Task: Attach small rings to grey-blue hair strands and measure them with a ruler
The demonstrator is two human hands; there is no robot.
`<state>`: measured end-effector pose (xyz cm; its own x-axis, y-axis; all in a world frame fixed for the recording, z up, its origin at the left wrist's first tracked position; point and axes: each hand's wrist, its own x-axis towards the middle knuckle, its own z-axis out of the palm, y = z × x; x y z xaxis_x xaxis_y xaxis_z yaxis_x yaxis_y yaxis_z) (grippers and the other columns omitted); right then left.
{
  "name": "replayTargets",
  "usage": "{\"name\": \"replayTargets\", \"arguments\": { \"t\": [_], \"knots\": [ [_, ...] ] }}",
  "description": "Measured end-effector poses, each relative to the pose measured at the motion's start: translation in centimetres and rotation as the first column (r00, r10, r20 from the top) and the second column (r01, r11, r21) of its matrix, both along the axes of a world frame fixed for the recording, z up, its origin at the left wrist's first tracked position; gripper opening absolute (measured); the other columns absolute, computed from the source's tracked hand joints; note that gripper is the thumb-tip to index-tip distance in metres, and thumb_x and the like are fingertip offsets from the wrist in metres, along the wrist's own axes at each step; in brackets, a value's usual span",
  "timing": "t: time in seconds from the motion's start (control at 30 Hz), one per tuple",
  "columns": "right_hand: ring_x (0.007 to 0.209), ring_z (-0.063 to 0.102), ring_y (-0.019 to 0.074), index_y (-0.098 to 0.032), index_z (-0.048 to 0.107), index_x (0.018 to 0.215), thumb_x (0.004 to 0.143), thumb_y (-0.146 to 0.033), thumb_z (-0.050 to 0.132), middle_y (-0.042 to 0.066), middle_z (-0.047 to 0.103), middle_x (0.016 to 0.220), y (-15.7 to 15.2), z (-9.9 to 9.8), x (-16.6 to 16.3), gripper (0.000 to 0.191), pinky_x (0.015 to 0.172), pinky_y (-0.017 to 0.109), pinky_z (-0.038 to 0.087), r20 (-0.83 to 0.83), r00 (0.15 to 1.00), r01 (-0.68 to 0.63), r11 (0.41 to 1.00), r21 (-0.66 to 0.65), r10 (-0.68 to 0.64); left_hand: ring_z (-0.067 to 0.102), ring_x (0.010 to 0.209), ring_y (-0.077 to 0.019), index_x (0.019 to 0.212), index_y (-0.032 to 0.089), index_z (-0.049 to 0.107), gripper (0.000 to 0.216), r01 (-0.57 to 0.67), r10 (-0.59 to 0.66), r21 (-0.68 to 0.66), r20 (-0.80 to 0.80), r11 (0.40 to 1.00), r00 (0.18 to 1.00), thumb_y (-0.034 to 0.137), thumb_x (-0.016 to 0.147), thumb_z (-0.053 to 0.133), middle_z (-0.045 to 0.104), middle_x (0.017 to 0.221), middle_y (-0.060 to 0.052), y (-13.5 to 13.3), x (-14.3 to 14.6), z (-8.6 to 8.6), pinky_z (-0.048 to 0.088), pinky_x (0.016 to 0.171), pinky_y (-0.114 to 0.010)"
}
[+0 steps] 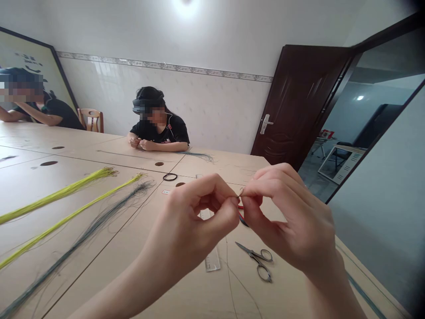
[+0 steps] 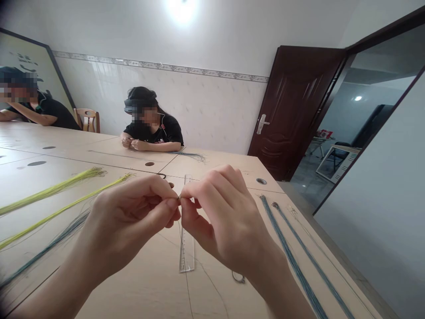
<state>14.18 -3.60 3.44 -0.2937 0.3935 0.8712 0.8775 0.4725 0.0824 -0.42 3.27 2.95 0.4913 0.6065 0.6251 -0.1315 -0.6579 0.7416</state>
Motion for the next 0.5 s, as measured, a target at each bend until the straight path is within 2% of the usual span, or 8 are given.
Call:
{"name": "replayTargets", "arguments": {
  "t": [0.13,0.27,0.33,0.43,0.5],
  "knots": [
    [0.074,0.054,0.0139,-0.017,0.052,0.079,0.082,-0.008,0.057,0.000,0.057,0.071,-0.2,0.2,0.2,0.011,0.066,0.029,0.044,-0.042,0.999,0.030,1.000,-0.005,-0.030,0.054,0.053,-0.0089,0.062,0.019,0.055,0.017,-0.019,0.019,0.009,0.011,1.000,1.000,0.006,0.073,0.053,0.057,0.057,0.005,0.0,-0.2,-0.1,0.043,0.045,-0.017],
    [0.071,0.054,0.0118,-0.018,0.053,0.076,0.084,-0.014,0.054,-0.001,0.058,0.073,0.3,0.2,1.0,0.009,0.062,0.026,0.042,-0.138,0.980,0.144,0.989,-0.010,-0.144,0.055,0.053,-0.0083,0.062,0.018,0.055,0.017,-0.020,0.020,0.017,0.025,1.000,1.000,0.008,0.076,0.055,0.057,0.056,0.004,0.1,-0.3,0.0,0.043,0.046,-0.016],
    [0.070,0.055,0.0112,-0.018,0.055,0.078,0.087,-0.017,0.051,-0.001,0.060,0.076,1.2,-0.3,1.6,0.010,0.060,0.025,0.042,-0.190,0.960,0.175,0.968,-0.177,-0.208,0.054,0.052,-0.0074,0.061,0.017,0.056,0.019,-0.028,0.028,-0.001,0.058,1.000,0.998,0.007,0.077,0.055,0.057,0.055,0.004,0.2,-0.4,0.2,0.042,0.045,-0.015],
    [0.057,0.052,0.0087,-0.015,0.058,0.074,0.091,-0.022,0.051,-0.002,0.058,0.066,3.5,-2.2,2.1,0.020,0.051,0.022,0.040,-0.197,0.956,0.094,0.866,-0.492,-0.216,0.054,0.052,-0.0074,0.061,0.018,0.059,0.021,0.030,-0.007,-0.113,0.204,0.993,0.979,0.008,0.078,0.054,0.058,0.054,0.004,0.7,-0.9,0.6,0.043,0.046,-0.014],
    [0.051,0.050,0.0067,-0.014,0.059,0.075,0.092,-0.027,0.053,-0.003,0.057,0.064,5.0,-3.8,2.0,0.022,0.048,0.020,0.042,-0.222,0.957,0.040,0.845,-0.533,-0.185,0.053,0.051,-0.0073,0.061,0.018,0.059,0.023,0.172,-0.087,-0.212,0.360,0.962,0.929,0.009,0.080,0.052,0.055,0.053,0.003,1.0,-1.4,1.0,0.045,0.048,-0.015]
  ]
}}
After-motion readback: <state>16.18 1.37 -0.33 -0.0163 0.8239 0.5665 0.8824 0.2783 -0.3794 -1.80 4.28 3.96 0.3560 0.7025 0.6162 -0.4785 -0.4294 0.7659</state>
